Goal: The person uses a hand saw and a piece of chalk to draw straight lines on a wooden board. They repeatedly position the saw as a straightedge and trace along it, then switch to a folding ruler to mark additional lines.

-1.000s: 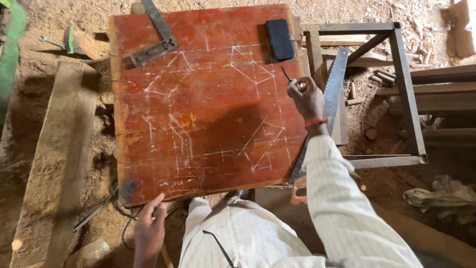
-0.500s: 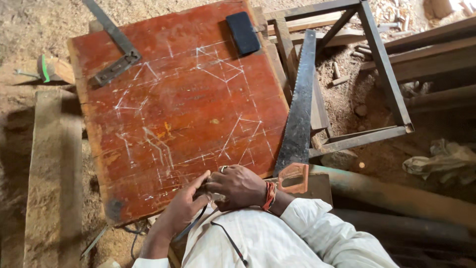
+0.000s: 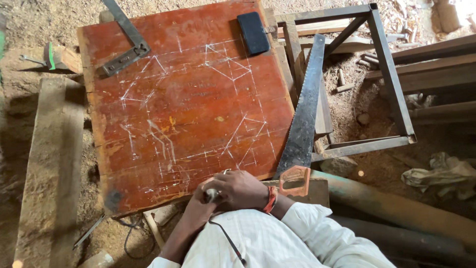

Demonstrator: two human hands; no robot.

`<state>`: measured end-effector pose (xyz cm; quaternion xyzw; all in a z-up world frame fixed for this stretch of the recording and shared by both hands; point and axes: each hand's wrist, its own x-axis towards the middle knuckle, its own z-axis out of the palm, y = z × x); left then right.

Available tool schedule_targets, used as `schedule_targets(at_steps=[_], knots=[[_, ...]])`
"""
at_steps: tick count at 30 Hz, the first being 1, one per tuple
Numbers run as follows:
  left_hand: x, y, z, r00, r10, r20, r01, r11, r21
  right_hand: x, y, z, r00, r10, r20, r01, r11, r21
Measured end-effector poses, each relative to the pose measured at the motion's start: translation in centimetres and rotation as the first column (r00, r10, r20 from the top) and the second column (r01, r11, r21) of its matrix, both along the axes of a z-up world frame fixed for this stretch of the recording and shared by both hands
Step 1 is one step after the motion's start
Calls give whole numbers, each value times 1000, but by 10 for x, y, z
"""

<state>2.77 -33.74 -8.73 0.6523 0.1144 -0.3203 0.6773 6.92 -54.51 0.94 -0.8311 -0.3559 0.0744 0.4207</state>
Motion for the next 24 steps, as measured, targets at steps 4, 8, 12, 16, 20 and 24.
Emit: schedule_targets(at_steps=[4, 8, 12, 16, 20, 24], knots=[[9, 12, 19, 978, -192, 83, 146, 912, 383, 0, -31, -11, 958, -286, -21, 286, 954, 89], [19, 20, 49, 993, -59, -106, 97, 909, 406, 5, -101, -41, 632, -759, 154, 774, 626, -93], [25, 28, 65, 993, -107, 52, 42, 719, 694, -18, -190, -61, 307, -924, 226, 943, 263, -205], [39, 32, 58, 772, -344, 534, -289, 558, 778, -43, -249, -97, 248, -961, 124, 755, 111, -646], [71, 22, 39, 657, -457, 600, -358, 511, 781, -64, -253, -163, 199, -923, -330, 811, 344, -472], [91, 15, 29, 663, -513, 546, -352, 429, 832, -75, -243, -220, 13, -757, -653, 979, 141, -145]])
